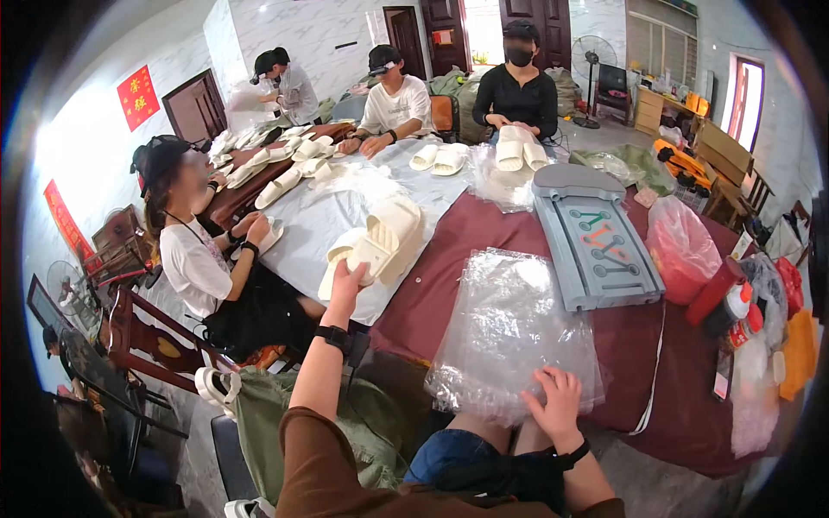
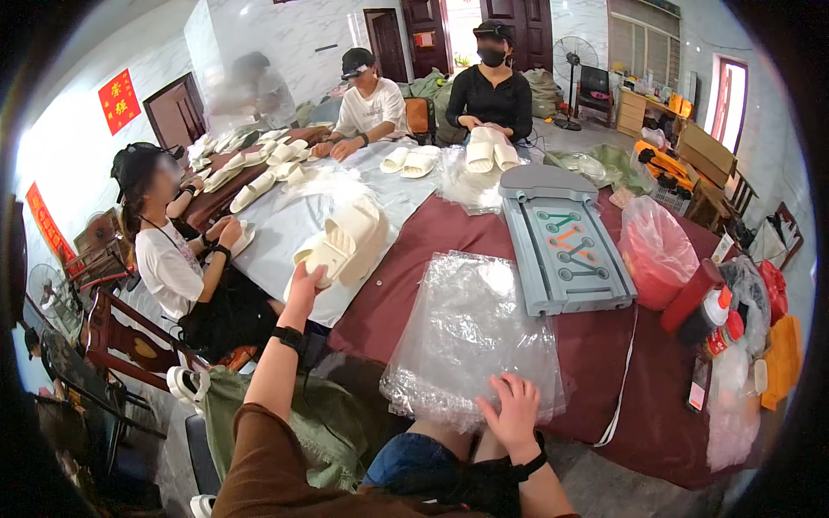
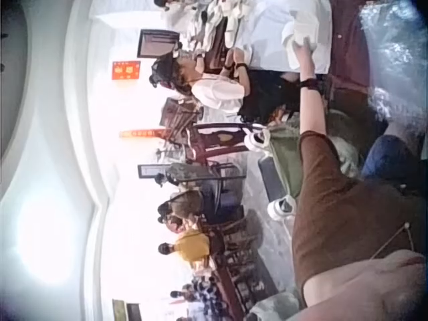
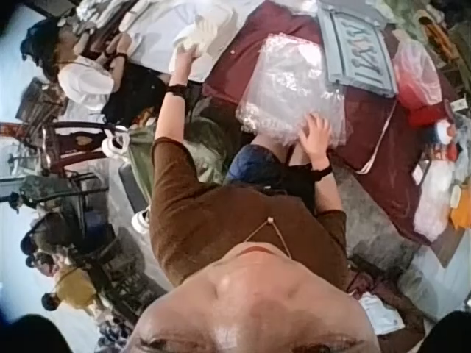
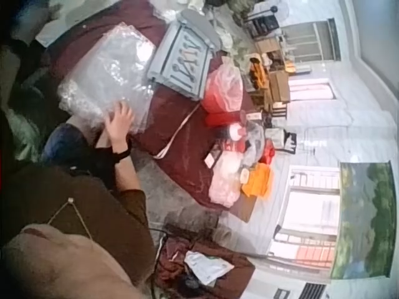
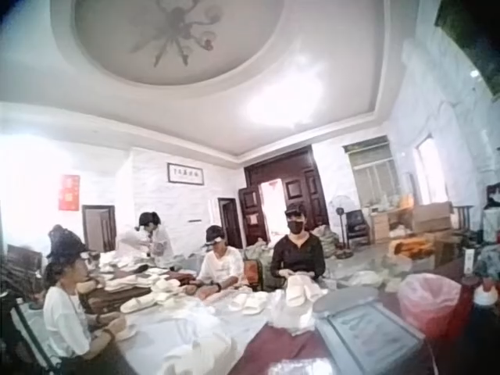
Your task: Packing slippers into plastic bags at a manufacturing workstation.
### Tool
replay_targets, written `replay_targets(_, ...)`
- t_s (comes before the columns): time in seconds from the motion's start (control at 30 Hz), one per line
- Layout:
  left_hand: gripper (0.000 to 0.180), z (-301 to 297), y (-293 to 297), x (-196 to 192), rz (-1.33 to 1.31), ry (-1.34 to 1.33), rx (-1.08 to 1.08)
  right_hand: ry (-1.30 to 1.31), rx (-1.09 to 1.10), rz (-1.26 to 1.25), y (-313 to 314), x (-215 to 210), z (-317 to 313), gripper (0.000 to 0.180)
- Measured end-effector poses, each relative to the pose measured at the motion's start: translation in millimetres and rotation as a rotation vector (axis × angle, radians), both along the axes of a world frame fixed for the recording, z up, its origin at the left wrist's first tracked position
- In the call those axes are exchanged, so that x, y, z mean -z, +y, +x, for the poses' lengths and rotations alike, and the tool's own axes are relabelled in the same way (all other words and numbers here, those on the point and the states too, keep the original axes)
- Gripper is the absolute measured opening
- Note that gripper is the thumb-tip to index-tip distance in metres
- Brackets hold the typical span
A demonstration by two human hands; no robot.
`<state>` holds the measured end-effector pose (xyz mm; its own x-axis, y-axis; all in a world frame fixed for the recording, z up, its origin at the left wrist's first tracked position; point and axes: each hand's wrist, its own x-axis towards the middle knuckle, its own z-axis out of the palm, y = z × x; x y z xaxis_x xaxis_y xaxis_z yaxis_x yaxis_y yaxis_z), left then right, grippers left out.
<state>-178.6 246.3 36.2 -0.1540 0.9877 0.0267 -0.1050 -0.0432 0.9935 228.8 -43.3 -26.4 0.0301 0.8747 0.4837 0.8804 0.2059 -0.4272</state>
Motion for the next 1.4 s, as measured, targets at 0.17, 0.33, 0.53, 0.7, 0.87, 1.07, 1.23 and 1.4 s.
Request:
replay_targets(0.17,0.037,7,-46,-62,0.23,-0.191,0.079,-0.01,-0.027,-0.009,0,-5,-3,0.043)
replay_targets(0.33,0.039,43,-103,-117,0.339,-0.255,0.186,-0.056,-0.046,-0.04,0,-8,-1,0.052)
replay_targets(0.53,0.037,116,-160,-132,0.325,-0.38,0.228,0.091,-0.11,-0.029,0,-52,-5,0.056)
replay_targets(0.7,0.039,189,-211,-72,0.101,-0.222,0.338,0.965,-0.446,-0.113,5,-93,-26,0.046)
replay_targets(0.87,0.037,236,-249,8,-0.069,-0.222,0.552,1.281,-0.243,-0.05,24,-51,-13,0.04)
replay_targets(1.07,0.057,204,-216,-2,0.438,1.115,0.354,1.228,-0.065,-0.258,3,-10,27,0.04)
replay_targets(1.23,0.071,187,-200,41,0.584,1.185,0.571,1.193,-0.058,-0.173,1,-14,24,0.042)
replay_targets(1.4,0.073,189,-223,31,0.658,1.296,0.596,1.141,-0.011,-0.083,-2,-10,42,0.045)
